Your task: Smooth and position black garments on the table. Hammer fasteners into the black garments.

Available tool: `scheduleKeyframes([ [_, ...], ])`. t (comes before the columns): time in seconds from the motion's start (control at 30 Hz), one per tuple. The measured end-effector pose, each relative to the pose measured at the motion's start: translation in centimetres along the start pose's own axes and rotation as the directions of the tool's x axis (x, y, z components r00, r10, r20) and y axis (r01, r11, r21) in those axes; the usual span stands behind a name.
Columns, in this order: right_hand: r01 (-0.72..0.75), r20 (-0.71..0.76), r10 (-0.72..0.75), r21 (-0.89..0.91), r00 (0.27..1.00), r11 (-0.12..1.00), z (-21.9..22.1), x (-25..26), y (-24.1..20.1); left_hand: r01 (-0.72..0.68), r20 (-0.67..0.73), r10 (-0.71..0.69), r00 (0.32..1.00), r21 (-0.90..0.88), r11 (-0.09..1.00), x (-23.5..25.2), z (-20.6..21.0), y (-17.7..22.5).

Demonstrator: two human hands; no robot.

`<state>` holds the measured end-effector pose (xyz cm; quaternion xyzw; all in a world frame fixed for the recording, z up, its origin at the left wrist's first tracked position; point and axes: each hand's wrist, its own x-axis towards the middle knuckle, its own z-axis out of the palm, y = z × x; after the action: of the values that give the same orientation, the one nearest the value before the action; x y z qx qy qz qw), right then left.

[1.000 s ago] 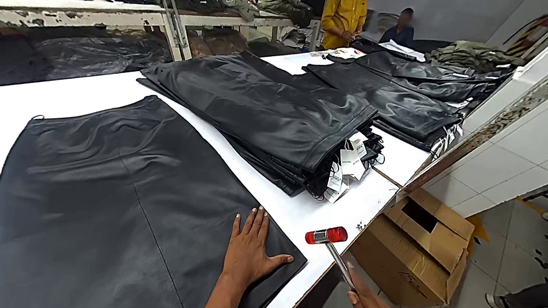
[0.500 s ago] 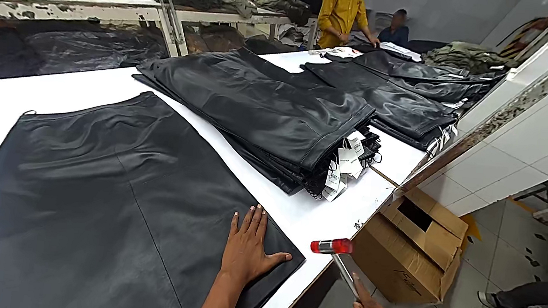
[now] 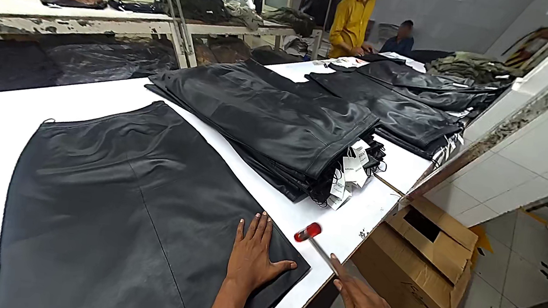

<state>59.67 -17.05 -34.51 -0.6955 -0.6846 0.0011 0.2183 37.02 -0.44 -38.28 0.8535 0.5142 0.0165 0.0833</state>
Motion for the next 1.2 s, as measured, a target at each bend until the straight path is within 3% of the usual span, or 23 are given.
scheduleKeyframes([
  [0.07, 0.013, -0.047, -0.012, 0.024, 0.999, 1.000, 0.6, -0.1, -0.4, 0.006, 0.003, -0.006, 1.000, -0.013, 1.000, -0.1, 0.2, 0.1],
  [0.17, -0.019, 0.098, 0.023, -0.050, 0.995, 0.999, 1.5, 0.0, 0.0, -0.002, 0.013, 0.002, 1.000, -0.010, 1.000, -0.2, 0.2, 0.1],
  [0.3, 0.006, -0.067, -0.001, 0.073, 0.998, 0.997, 1.6, 0.7, -0.8, 0.009, 0.019, -0.008, 1.000, -0.012, 1.000, 0.0, 0.0, 0.1],
  [0.43, -0.062, 0.114, 0.066, -0.040, 0.991, 0.997, 2.0, 1.0, -0.6, -0.005, 0.002, 0.005, 1.000, 0.000, 1.000, -0.3, 0.4, 0.3],
  [0.57, 0.004, -0.070, -0.002, 0.022, 0.998, 1.000, 2.1, 1.9, -1.2, 0.002, -0.003, -0.002, 1.000, -0.002, 1.000, -0.1, 0.2, 0.0],
  [0.67, -0.064, 0.144, 0.072, -0.061, 0.987, 0.996, 2.3, 2.4, -1.1, -0.001, -0.049, -0.001, 0.999, -0.034, 0.999, -0.4, 0.5, 0.2],
  [0.8, -0.006, -0.087, 0.009, 0.030, 0.996, 1.000, 2.5, 3.4, -1.5, 0.016, -0.055, -0.020, 0.998, -0.073, 0.997, -0.2, 0.2, 0.0],
  [0.83, 0.002, -0.068, -0.001, 0.014, 0.998, 1.000, 2.7, 3.3, -1.7, 0.019, -0.045, -0.022, 0.999, -0.068, 0.997, -0.3, 0.2, 0.0],
  [0.9, -0.058, 0.170, 0.071, -0.085, 0.983, 0.995, 2.4, 3.7, -1.9, 0.015, -0.041, -0.018, 0.999, -0.060, 0.998, -0.4, 0.3, 0.1],
  [0.93, -0.075, 0.205, 0.095, -0.102, 0.974, 0.992, 2.5, 3.8, -1.9, 0.010, -0.047, -0.013, 0.999, -0.060, 0.998, -0.5, 0.4, 0.2],
  [1.03, 0.002, -0.039, -0.003, -0.039, 0.999, 0.999, 3.0, 4.5, -1.9, 0.016, -0.049, -0.020, 0.999, -0.072, 0.997, -0.3, 0.1, 0.1],
  [1.07, 0.019, -0.057, -0.020, -0.029, 0.998, 0.999, 3.2, 4.6, -2.1, 0.021, -0.042, -0.024, 0.999, -0.074, 0.997, -0.3, 0.1, 0.1],
  [1.17, -0.066, 0.229, 0.088, -0.101, 0.969, 0.993, 2.9, 5.1, -2.4, 0.018, -0.042, -0.021, 0.999, -0.071, 0.997, -0.5, 0.4, 0.2],
  [1.2, -0.087, 0.240, 0.109, -0.099, 0.965, 0.991, 2.8, 5.3, -2.4, 0.014, -0.041, -0.017, 0.999, -0.069, 0.998, -0.5, 0.4, 0.2],
])
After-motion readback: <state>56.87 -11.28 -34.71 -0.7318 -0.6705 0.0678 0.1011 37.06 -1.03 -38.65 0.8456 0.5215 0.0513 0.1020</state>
